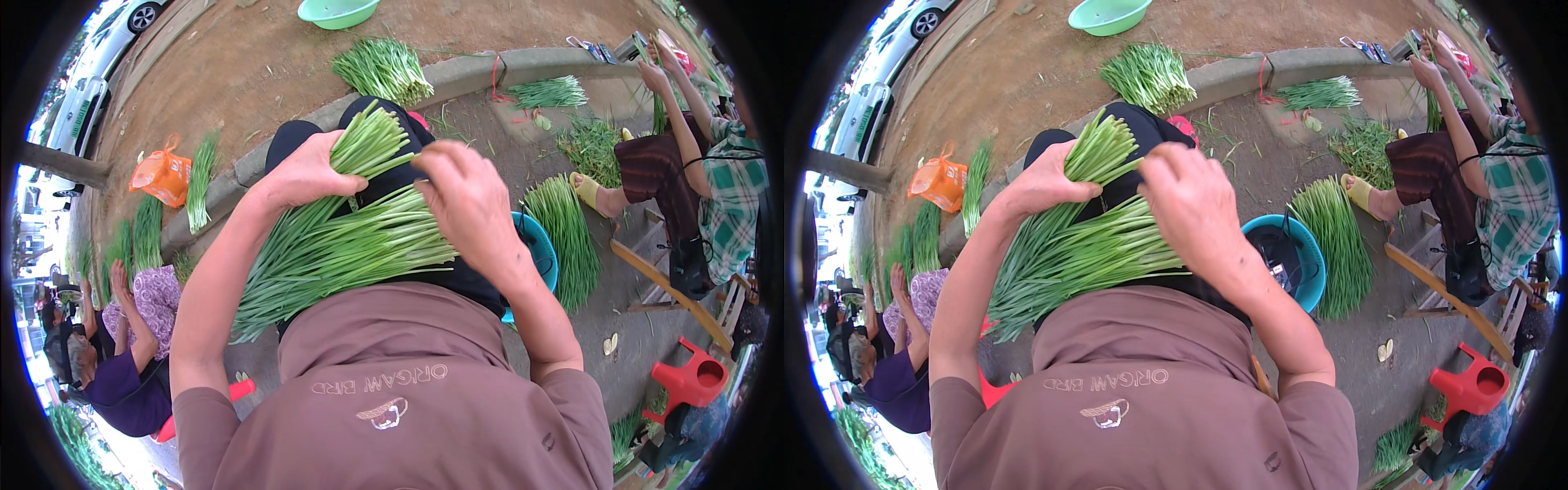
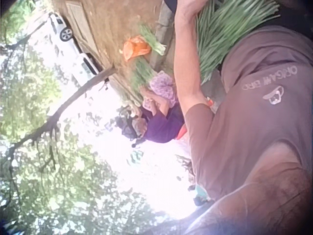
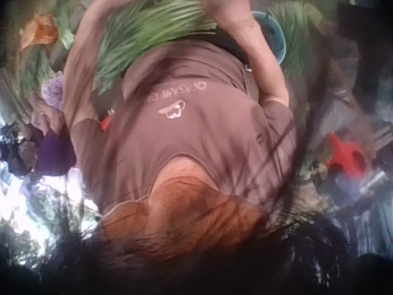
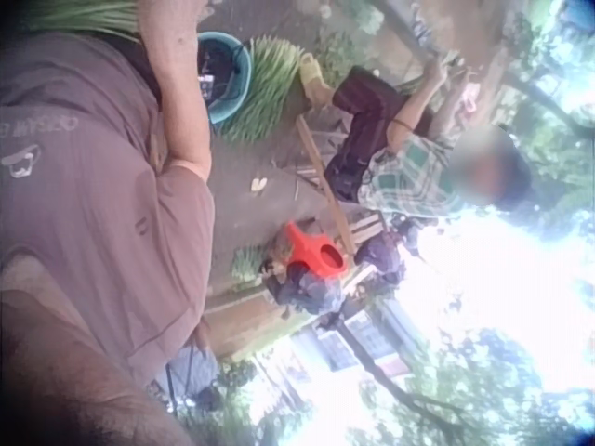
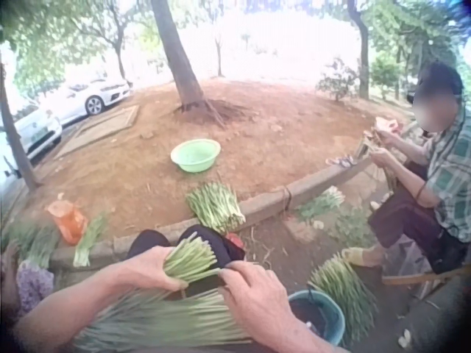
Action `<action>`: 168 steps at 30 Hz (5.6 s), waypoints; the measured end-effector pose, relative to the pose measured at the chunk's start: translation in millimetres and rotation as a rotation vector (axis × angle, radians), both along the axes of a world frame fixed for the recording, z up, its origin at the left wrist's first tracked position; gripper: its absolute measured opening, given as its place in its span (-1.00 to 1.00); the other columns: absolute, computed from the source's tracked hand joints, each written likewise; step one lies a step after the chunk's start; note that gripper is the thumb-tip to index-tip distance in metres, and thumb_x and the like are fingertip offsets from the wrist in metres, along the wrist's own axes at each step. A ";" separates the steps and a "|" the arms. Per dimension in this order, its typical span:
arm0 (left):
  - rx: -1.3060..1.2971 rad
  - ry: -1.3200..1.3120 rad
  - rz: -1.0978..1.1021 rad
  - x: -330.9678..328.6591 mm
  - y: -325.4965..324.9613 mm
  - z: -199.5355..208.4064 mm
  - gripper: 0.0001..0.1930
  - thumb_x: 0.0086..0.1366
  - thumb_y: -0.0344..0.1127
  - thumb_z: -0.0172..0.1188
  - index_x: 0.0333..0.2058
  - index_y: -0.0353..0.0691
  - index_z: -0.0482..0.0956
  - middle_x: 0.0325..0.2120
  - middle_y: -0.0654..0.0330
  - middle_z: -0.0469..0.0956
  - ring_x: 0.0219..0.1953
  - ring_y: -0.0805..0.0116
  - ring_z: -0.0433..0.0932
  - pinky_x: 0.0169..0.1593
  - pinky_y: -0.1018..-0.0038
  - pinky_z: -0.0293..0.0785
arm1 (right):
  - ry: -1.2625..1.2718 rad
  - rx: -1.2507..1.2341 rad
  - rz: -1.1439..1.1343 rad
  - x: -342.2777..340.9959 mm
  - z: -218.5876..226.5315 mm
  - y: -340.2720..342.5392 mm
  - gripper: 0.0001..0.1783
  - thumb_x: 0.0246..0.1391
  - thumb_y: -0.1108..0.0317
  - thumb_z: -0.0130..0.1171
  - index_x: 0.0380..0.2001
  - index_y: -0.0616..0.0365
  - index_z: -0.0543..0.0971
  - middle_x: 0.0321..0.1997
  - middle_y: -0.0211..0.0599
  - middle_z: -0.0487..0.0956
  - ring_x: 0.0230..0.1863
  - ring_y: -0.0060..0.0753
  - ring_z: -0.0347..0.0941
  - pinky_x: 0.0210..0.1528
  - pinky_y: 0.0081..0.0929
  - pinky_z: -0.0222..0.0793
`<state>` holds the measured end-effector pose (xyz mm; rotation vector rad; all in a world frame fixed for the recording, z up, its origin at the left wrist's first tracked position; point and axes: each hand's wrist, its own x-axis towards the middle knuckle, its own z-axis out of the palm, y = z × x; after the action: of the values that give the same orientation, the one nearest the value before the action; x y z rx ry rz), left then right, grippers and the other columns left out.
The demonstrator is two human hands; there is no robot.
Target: The person sorts bundles of green stalks by hand, gathering them into neat piles and placing them on their lap and the surrounding area while seated outdoors with others.
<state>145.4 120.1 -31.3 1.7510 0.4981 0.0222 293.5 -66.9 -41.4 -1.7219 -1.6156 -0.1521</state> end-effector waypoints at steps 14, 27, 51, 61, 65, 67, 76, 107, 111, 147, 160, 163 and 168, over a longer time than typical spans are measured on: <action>0.067 0.022 -0.004 -1.3 4.1 -7.9 -0.41 -0.10 -0.34 0.38 -0.03 -0.34 0.43 -0.17 0.16 0.55 -0.13 0.40 0.49 0.01 0.46 0.38 | 1.229 -0.273 0.245 29.6 -30.5 55.2 -0.86 0.12 0.52 0.06 -0.27 0.40 0.47 -0.36 -0.15 0.59 -0.38 -0.46 0.58 -0.36 -0.59 0.51; 0.107 -0.045 0.165 -10.5 5.4 -2.7 -0.59 -0.04 -0.51 0.24 -0.12 -0.29 0.49 -0.33 0.40 0.50 -0.31 0.63 0.39 -0.16 0.62 0.35 | 0.126 -0.275 0.102 -29.4 -4.0 28.0 -0.37 -0.03 -0.03 0.21 -0.13 0.37 0.42 -0.22 0.00 0.53 -0.10 0.00 0.46 0.01 -0.12 0.29; 1.679 -0.234 0.116 -25.1 43.6 70.5 -0.61 -0.06 -0.34 0.29 -0.19 -0.15 0.45 -0.46 0.14 0.55 -0.39 0.11 0.56 -0.32 0.27 0.44 | -0.184 -0.533 0.591 -53.4 -27.3 16.4 -0.20 -0.14 -0.34 0.14 -0.13 0.21 0.48 -0.38 -0.19 0.51 -0.24 -0.15 0.48 -0.12 -0.30 0.28; 1.402 0.317 -0.024 -9.0 92.5 -30.9 -0.70 -0.08 -0.39 0.24 -0.34 -0.16 0.35 -0.44 0.07 0.57 -0.31 0.03 0.59 -0.30 0.22 0.51 | -0.167 -0.485 0.556 -56.6 -22.8 11.7 -0.19 -0.17 -0.33 0.17 -0.10 0.20 0.45 -0.33 -0.18 0.48 -0.23 -0.15 0.44 -0.12 -0.28 0.26; 1.657 0.327 0.009 -36.6 130.8 -4.6 -0.62 -0.12 -0.41 0.31 -0.31 -0.13 0.34 -0.46 0.16 0.53 -0.36 0.14 0.58 -0.30 0.27 0.48 | -0.146 -0.475 0.541 -57.8 -25.8 8.4 -0.15 -0.19 -0.31 0.20 -0.04 0.23 0.43 -0.29 -0.17 0.48 -0.20 -0.15 0.42 -0.08 -0.30 0.24; 1.668 0.220 -0.059 -33.9 119.8 14.7 -0.65 -0.06 -0.35 0.29 -0.28 -0.12 0.36 -0.45 0.15 0.52 -0.35 0.11 0.55 -0.29 0.26 0.44 | -0.113 -0.572 0.553 -55.9 -18.7 10.1 -0.04 -0.22 -0.35 0.19 0.02 0.30 0.39 -0.16 -0.08 0.47 -0.05 -0.10 0.38 0.05 -0.25 0.21; 1.696 0.118 -0.267 -5.3 23.3 45.9 -0.67 -0.05 -0.33 0.17 -0.23 -0.14 0.40 -0.50 0.22 0.46 -0.35 0.27 0.51 -0.21 0.34 0.36 | 0.039 0.030 0.269 -4.7 60.7 74.8 0.22 -0.37 -0.18 0.43 0.22 0.41 0.13 0.23 0.20 0.24 0.29 0.12 0.12 0.29 -0.17 0.10; -0.776 -0.458 0.208 -93.5 -21.8 -31.7 -0.23 0.12 0.29 0.15 0.07 -0.28 0.36 -0.15 0.13 0.51 -0.04 0.26 0.49 0.00 0.34 0.45 | 1.844 -0.663 0.674 -53.5 -1.4 110.0 -0.72 -0.05 0.37 0.26 -0.26 0.26 0.49 -0.46 -0.32 0.52 -0.62 -0.53 0.42 -0.64 -0.58 0.35; -0.765 -0.617 0.266 -69.7 -13.1 -22.2 -0.22 0.06 0.29 0.20 0.05 -0.26 0.36 -0.15 0.06 0.51 -0.01 0.16 0.49 -0.04 0.25 0.52 | 1.723 -0.669 0.814 -60.1 10.4 110.1 -0.71 -0.09 0.34 0.28 -0.33 0.28 0.49 -0.47 -0.30 0.50 -0.63 -0.51 0.42 -0.64 -0.57 0.36; -0.630 -0.637 0.690 -62.9 -8.5 -79.2 -0.52 0.06 -0.43 0.24 0.01 -0.30 0.39 -0.10 0.04 0.51 -0.11 0.26 0.52 0.03 0.32 0.49 | 0.847 -0.449 0.385 -48.4 -53.3 104.5 -0.72 -0.01 0.35 0.17 -0.33 0.40 0.48 -0.46 -0.26 0.53 -0.42 -0.55 0.43 -0.33 -0.54 0.39; -0.515 -0.682 0.835 -54.7 -18.4 -76.2 -0.63 0.05 -0.48 0.26 -0.12 -0.28 0.47 -0.24 0.20 0.54 -0.22 0.39 0.53 -0.10 0.43 0.50 | 0.850 -0.385 0.382 -50.6 -58.4 103.0 -0.74 -0.01 0.40 0.30 -0.31 0.29 0.46 -0.48 -0.39 0.49 -0.45 -0.64 0.37 -0.39 -0.57 0.35; -0.541 -0.696 0.834 -54.9 -18.2 -74.8 -0.62 0.05 -0.48 0.26 -0.11 -0.29 0.46 -0.24 0.18 0.54 -0.21 0.37 0.54 -0.09 0.42 0.50 | 0.976 -0.430 0.429 -47.4 -59.6 103.5 -0.78 0.03 0.41 0.27 -0.31 0.27 0.46 -0.48 -0.43 0.48 -0.46 -0.69 0.34 -0.43 -0.62 0.31; -0.645 -0.715 0.841 -58.7 -11.4 -81.3 -0.53 0.04 -0.46 0.27 -0.03 -0.28 0.39 -0.27 0.16 0.52 -0.25 0.32 0.54 -0.13 0.37 0.54 | 1.149 -0.443 0.480 -41.3 -61.1 103.1 -0.77 0.06 0.34 0.25 -0.29 0.24 0.49 -0.48 -0.46 0.48 -0.48 -0.70 0.34 -0.44 -0.66 0.29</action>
<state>86.7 108.7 -112.6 0.7257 0.5803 0.9411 252.2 36.2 -102.5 -1.2044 -1.1064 1.2683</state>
